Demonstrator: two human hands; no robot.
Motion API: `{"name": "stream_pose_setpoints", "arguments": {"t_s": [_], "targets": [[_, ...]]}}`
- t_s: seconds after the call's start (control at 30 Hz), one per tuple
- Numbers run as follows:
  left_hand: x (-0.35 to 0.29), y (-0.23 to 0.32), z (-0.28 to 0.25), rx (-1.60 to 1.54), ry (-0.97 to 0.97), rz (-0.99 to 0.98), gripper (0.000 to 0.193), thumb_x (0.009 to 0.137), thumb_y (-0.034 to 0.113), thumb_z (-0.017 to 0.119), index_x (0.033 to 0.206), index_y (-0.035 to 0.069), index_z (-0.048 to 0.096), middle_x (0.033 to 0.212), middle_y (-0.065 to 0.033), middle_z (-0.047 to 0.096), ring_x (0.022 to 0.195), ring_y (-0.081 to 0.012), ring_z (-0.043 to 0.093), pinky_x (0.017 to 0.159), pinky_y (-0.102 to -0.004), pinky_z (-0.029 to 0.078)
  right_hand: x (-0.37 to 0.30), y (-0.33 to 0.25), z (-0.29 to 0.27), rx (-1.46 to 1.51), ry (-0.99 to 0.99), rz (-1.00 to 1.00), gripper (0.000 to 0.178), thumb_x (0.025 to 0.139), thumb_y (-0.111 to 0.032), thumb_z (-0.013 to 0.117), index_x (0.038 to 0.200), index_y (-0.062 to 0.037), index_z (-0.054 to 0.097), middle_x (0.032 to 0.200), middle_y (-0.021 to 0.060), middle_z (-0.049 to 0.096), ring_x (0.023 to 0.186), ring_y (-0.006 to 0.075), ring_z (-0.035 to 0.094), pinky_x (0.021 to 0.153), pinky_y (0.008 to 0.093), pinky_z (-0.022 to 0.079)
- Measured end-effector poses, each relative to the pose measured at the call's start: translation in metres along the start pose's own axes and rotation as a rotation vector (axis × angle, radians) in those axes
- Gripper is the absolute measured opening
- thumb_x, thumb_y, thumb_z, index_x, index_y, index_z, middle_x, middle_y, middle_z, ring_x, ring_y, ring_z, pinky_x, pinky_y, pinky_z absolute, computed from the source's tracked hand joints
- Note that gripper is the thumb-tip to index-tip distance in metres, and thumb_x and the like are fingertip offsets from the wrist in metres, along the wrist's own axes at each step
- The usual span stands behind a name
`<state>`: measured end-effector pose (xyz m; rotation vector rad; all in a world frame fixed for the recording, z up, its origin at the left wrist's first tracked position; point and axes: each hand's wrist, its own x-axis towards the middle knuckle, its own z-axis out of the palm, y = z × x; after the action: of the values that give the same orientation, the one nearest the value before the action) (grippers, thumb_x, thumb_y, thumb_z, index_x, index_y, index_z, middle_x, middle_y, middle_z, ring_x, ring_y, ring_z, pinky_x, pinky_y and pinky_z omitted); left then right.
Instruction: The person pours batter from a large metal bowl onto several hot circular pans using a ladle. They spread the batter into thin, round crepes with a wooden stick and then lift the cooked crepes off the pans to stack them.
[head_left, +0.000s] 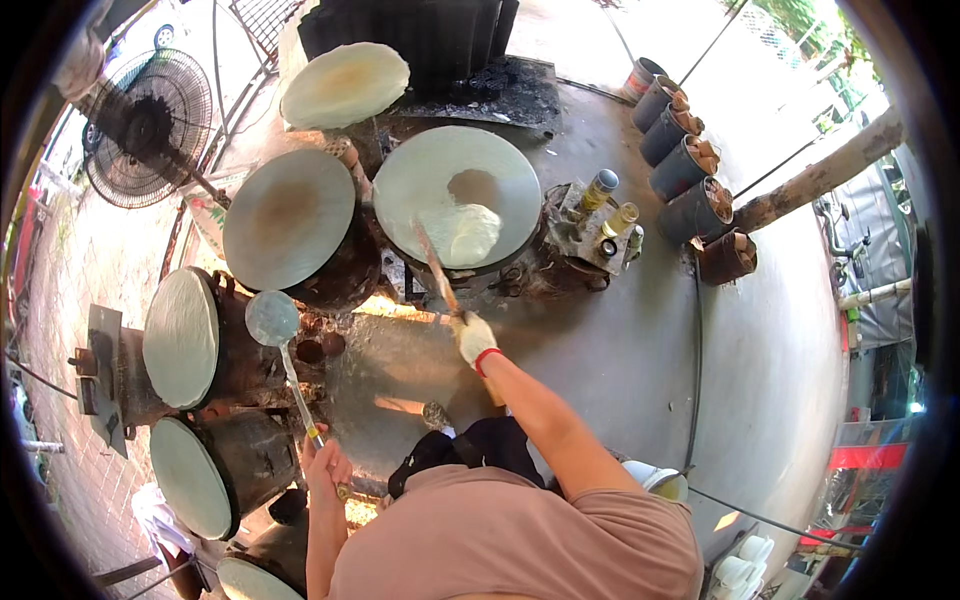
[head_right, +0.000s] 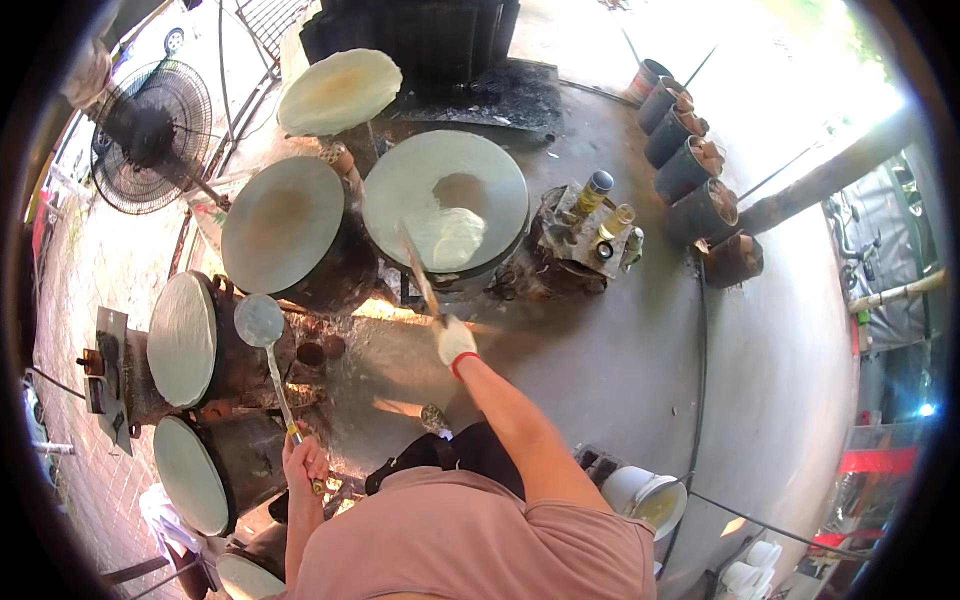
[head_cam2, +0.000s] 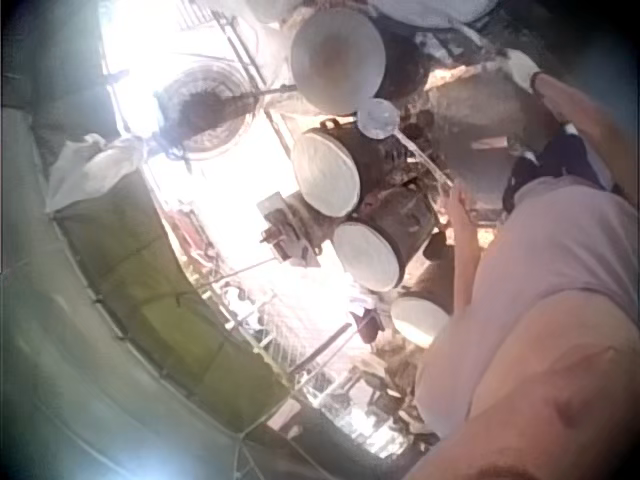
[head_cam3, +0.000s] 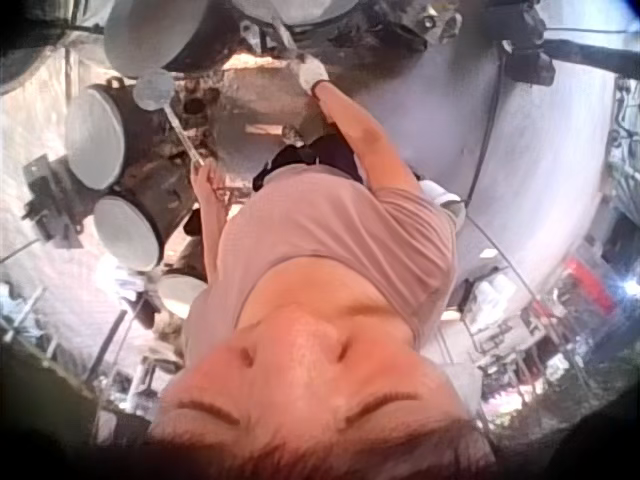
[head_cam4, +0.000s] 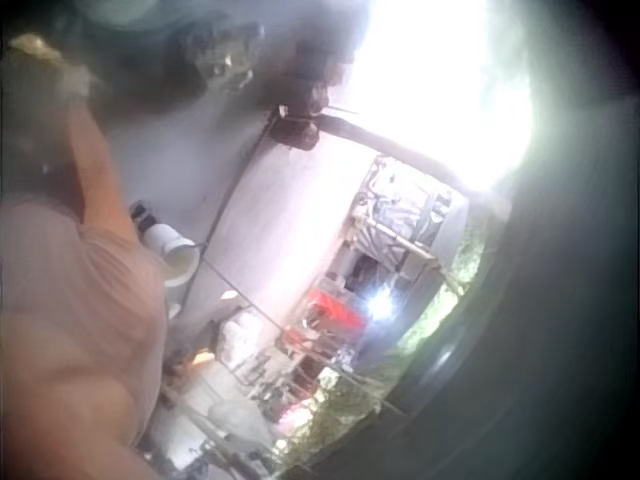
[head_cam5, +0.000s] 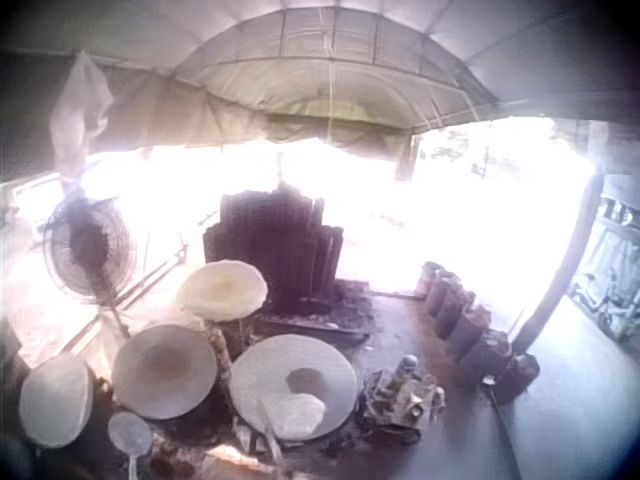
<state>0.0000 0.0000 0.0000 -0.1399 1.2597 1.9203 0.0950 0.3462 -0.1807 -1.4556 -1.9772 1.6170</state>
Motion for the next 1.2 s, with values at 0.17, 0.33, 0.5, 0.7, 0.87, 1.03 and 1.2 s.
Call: {"name": "stream_pose_setpoints", "arguments": {"t_s": [0.17, 0.33, 0.5, 0.7, 0.87, 1.03, 1.2], "targets": [[-0.007, -0.013, 0.057, -0.041, -0.009, -0.028, 0.019, 0.09, 0.006, 0.047, 0.108, 0.011, 0.047, 0.058, 0.0012, 0.037, 0.035, -0.0068, 0.031, 0.033, -0.0231, 0.03, 0.043, 0.019, -0.053, 0.174, 0.206, 0.023, 0.031, 0.091, -0.031, 0.05, 0.094, -0.0016, 0.059, 0.068, 0.0054, 0.054, 0.061, 0.0186, 0.05, 0.062, 0.032, 0.043], [0.001, -0.039, 0.099, -0.091, -0.053, -0.043, 0.013, 0.091, 0.011, 0.047, 0.105, 0.012, 0.047, 0.061, 0.0017, 0.036, 0.038, -0.0068, 0.031, 0.035, -0.023, 0.031, 0.014, 0.05, -0.09, -0.219, -0.079, -0.072, 0.04, 0.093, -0.037, 0.044, 0.101, -0.0006, 0.06, 0.089, 0.0235, 0.063, 0.083, 0.0382, 0.06, 0.073, 0.0411, 0.046], [0.009, -0.063, 0.167, -0.058, -0.086, -0.048, 0.014, 0.091, 0.014, 0.05, 0.104, 0.013, 0.047, 0.063, 0.0024, 0.035, 0.041, -0.0068, 0.031, 0.038, -0.023, 0.031, 0.047, 0.022, -0.171, 0.032, -0.059, -0.071, 0.031, 0.091, -0.03, 0.05, 0.097, -0.0008, 0.058, 0.066, 0.0067, 0.054, 0.06, 0.0205, 0.049, 0.058, 0.0361, 0.041], [0.023, -0.092, 0.249, -0.131, -0.14, -0.061, 0.019, 0.085, 0.012, 0.059, 0.101, 0.009, 0.05, 0.072, -0.0005, 0.04, 0.049, -0.0079, 0.037, 0.042, -0.0234, 0.032, 0.07, 0.043, -0.215, -0.311, -0.069, -0.169, 0.031, 0.093, -0.03, 0.048, 0.093, -0.0001, 0.056, 0.082, 0.0226, 0.062, 0.078, 0.0369, 0.061, 0.07, 0.0426, 0.046], [0.032, -0.104, 0.281, -0.129, -0.119, -0.058, 0.022, 0.083, 0.008, 0.06, 0.101, 0.006, 0.048, 0.077, -0.0026, 0.043, 0.05, -0.0102, 0.039, 0.043, -0.0241, 0.034, 0.091, 0.022, -0.232, -0.219, -0.225, -0.251, 0.032, 0.091, -0.031, 0.05, 0.092, 0.0009, 0.055, 0.084, 0.0265, 0.06, 0.085, 0.0413, 0.059, 0.073, 0.0453, 0.045], [0.041, -0.105, 0.279, -0.174, -0.106, -0.071, 0.021, 0.083, 0.006, 0.058, 0.101, 0.006, 0.048, 0.081, -0.0042, 0.045, 0.051, -0.0112, 0.04, 0.043, -0.0242, 0.034, 0.048, 0.059, -0.25, -0.343, -0.276, -0.297, 0.035, 0.09, -0.032, 0.049, 0.106, -0.0013, 0.056, 0.095, 0.0257, 0.062, 0.093, 0.0419, 0.058, 0.081, 0.0463, 0.046], [0.045, -0.09, 0.275, -0.163, -0.075, -0.098, 0.019, 0.084, 0.004, 0.056, 0.1, 0.006, 0.047, 0.082, -0.005, 0.046, 0.049, -0.0107, 0.039, 0.041, -0.0234, 0.034, 0.168, -0.026, -0.257, -0.413, 0.053, -0.138, 0.032, 0.091, -0.031, 0.048, 0.114, -0.0082, 0.053, 0.092, 0.0245, 0.062, 0.086, 0.0412, 0.06, 0.073, 0.0477, 0.047]]}}
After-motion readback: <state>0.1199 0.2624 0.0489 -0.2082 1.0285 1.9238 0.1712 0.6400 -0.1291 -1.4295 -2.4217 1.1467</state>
